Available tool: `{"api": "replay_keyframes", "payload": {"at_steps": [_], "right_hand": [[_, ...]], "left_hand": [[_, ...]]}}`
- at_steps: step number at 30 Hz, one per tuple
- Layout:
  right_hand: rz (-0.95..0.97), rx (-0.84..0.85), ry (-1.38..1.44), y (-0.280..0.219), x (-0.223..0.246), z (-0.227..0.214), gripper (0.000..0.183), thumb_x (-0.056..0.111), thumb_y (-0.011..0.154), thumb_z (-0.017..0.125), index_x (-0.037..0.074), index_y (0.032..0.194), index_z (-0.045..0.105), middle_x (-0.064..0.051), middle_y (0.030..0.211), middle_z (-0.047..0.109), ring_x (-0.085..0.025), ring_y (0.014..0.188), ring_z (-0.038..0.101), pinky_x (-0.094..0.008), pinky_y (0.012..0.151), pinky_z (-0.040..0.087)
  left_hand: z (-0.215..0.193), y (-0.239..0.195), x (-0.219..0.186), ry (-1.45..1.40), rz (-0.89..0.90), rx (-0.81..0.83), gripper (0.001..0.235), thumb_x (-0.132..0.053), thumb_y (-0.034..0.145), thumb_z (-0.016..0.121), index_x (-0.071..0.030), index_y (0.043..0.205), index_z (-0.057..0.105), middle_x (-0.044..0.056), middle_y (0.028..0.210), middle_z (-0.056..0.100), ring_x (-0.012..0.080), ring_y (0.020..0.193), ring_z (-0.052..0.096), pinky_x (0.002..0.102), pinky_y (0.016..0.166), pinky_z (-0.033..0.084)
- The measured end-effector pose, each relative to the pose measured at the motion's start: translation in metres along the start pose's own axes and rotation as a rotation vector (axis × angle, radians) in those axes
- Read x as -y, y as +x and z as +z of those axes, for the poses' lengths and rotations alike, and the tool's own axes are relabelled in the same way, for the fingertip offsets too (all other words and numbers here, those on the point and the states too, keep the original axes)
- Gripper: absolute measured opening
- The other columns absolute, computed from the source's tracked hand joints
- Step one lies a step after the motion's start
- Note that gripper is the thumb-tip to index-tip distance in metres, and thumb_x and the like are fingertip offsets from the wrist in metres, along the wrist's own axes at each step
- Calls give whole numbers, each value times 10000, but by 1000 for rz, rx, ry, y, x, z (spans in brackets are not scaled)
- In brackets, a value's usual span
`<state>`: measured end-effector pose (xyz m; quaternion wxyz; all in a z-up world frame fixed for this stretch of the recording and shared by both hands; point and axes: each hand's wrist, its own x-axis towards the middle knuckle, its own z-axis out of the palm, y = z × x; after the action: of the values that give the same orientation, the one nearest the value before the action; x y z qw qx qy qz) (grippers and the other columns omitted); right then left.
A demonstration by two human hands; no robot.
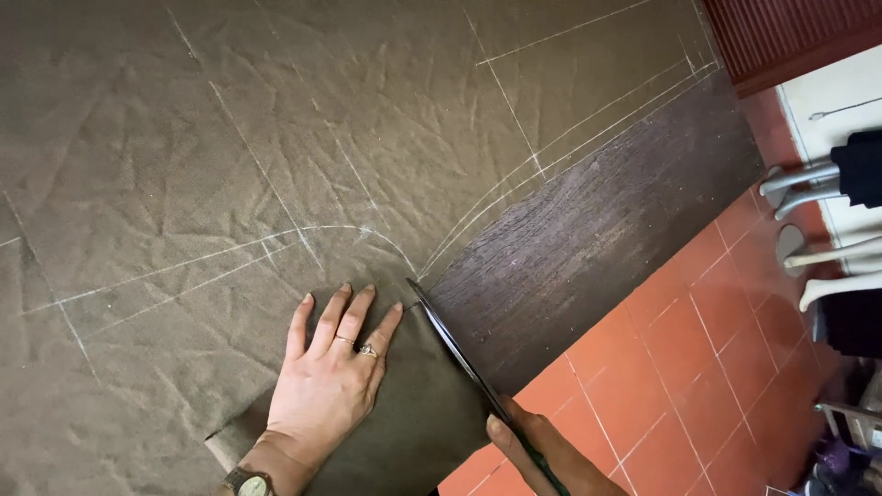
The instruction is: Cutting brown fabric with tailor scissors along chalk-marked pattern lines on a cutting table.
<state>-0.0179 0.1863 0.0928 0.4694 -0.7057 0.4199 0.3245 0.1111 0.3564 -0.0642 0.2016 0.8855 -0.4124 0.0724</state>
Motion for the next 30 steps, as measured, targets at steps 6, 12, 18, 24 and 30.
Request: {"api": "replay_keyframes", "payload": {"at_steps": [6,12,18,24,30], "right_hand": [[204,-23,-106,11,-2,3,621,552,858,444,366,1447,381,158,1483,511,-2,1433,393,-282,1184,351],[2,84,57,3,-13,-3,579,461,904,441,333,1463,359,119,1532,420,-43,1453,308,-292,1179,308],[-145,349,601,4,-15,-8,486,287,1014,426,149,1470,328,-10,1535,347,-133,1435,274,-314,1179,273],[-277,612,1150,1,-18,-13,400,113,1124,397,-33,1477,281,-134,1538,263,-220,1418,232,-334,1180,235],[-240,358,65,-3,-6,-29,837,569,843,611,201,1494,236,50,1620,204,-107,1491,170,-342,1179,190]], "left_hand": [[3,-2,1,-8,-8,36,493,-338,873,494,-247,1357,513,72,1403,479,287,1311,421,547,1113,263],[0,0,0,13,-8,45,516,-325,852,508,-253,1363,506,66,1405,476,276,1300,430,539,1109,274],[2,-1,1,0,-12,47,519,-336,858,502,-260,1372,497,68,1411,470,273,1301,429,539,1109,269],[1,-1,1,2,-5,39,513,-325,859,506,-250,1366,504,74,1397,475,280,1294,436,545,1104,279],[0,0,2,6,0,46,526,-324,852,507,-236,1371,500,80,1393,478,283,1294,436,541,1101,282]]}}
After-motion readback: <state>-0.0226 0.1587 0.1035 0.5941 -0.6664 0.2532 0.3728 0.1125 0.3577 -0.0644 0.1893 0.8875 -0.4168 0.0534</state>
